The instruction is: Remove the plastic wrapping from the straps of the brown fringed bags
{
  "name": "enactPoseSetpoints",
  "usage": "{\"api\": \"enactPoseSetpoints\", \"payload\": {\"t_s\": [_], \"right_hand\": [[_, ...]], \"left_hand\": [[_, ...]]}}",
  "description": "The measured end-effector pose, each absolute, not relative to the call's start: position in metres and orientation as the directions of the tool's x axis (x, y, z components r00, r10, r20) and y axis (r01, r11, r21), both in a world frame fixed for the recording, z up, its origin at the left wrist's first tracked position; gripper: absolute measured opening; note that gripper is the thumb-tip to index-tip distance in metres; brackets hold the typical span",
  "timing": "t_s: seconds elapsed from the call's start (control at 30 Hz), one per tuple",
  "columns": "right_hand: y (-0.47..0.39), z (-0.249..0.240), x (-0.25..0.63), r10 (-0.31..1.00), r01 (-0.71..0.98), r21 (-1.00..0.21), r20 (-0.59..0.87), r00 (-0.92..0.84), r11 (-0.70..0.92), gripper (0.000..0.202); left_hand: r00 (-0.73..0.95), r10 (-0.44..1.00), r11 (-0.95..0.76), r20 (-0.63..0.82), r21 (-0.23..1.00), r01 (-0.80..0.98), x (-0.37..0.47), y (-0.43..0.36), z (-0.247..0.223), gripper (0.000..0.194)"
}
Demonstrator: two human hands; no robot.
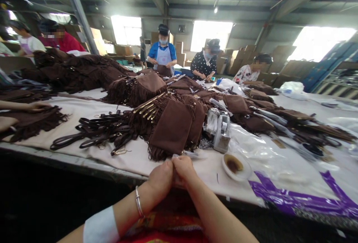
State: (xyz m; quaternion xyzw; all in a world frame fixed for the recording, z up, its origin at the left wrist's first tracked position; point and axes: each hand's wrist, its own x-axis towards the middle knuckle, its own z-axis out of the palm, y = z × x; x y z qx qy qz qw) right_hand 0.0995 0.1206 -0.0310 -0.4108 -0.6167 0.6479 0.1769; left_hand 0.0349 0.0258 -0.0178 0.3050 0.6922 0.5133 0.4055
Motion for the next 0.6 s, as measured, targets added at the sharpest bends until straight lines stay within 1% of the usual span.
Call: {"api": "enactPoseSetpoints", "payload": {"t_s": [0.03, 0.07, 0.1, 0.13, 0.17, 0.2, 0.23, 0.27, 0.3, 0.37, 0.43, 0.5, 0.6], "right_hand": [[0.121, -0.031, 0.098, 0.731, 0.268, -0.943, -0.325, -0.6, -0.2, 0.029], [0.122, -0.032, 0.097, 0.722, 0.259, -0.94, -0.336, -0.605, -0.221, 0.027], [0.122, -0.033, 0.098, 0.707, 0.25, -0.936, -0.352, -0.614, -0.249, 0.026], [0.123, -0.033, 0.099, 0.688, 0.243, -0.929, -0.37, -0.625, -0.279, 0.025], [0.123, -0.034, 0.101, 0.668, 0.238, -0.921, -0.387, -0.636, -0.307, 0.025], [0.122, -0.034, 0.102, 0.648, 0.234, -0.914, -0.401, -0.647, -0.332, 0.025], [0.122, -0.034, 0.104, 0.63, 0.229, -0.907, -0.412, -0.658, -0.354, 0.026], [0.121, -0.034, 0.105, 0.616, 0.223, -0.901, -0.419, -0.667, -0.371, 0.027], [0.121, -0.034, 0.106, 0.607, 0.216, -0.897, -0.422, -0.673, -0.384, 0.027], [0.119, -0.034, 0.107, 0.601, 0.207, -0.892, -0.427, -0.676, -0.401, 0.027], [0.118, -0.034, 0.106, 0.616, 0.206, -0.892, -0.431, -0.659, -0.403, 0.028], [0.119, -0.035, 0.104, 0.654, 0.206, -0.896, -0.43, -0.622, -0.393, 0.029], [0.126, -0.038, 0.106, 0.731, 0.206, -0.906, -0.42, -0.538, -0.369, 0.031]], "left_hand": [[-0.508, 0.84, 0.264, -0.192, 0.962, 0.072, 0.035, 0.021, -0.017, 0.009], [-0.513, 0.843, 0.245, -0.16, 0.964, 0.1, 0.034, 0.016, -0.017, 0.014], [-0.491, 0.853, 0.237, -0.175, 0.969, 0.067, 0.032, 0.011, -0.016, 0.02], [-0.436, 0.869, 0.242, -0.234, 0.969, -0.037, 0.029, 0.006, -0.015, 0.026], [-0.346, 0.882, 0.266, -0.321, 0.944, -0.197, 0.026, 0.002, -0.014, 0.034], [-0.229, 0.887, 0.303, -0.4, 0.88, -0.365, 0.023, -0.001, -0.014, 0.041], [-0.111, 0.887, 0.34, -0.448, 0.798, -0.498, 0.021, -0.003, -0.014, 0.046], [-0.025, 0.886, 0.363, -0.463, 0.726, -0.583, 0.019, -0.004, -0.015, 0.049], [0.019, 0.885, 0.372, -0.465, 0.682, -0.63, 0.018, -0.003, -0.016, 0.047], [0.003, 0.885, 0.354, -0.465, 0.668, -0.654, 0.02, 0.001, -0.019, 0.041], [-0.09, 0.878, 0.319, -0.47, 0.715, -0.623, 0.024, 0.005, -0.021, 0.037], [-0.198, 0.849, 0.321, -0.49, 0.775, -0.544, 0.029, 0.008, -0.021, 0.038], [-0.345, 0.777, 0.386, -0.526, 0.832, -0.399, 0.033, 0.009, -0.018, 0.036]]}}
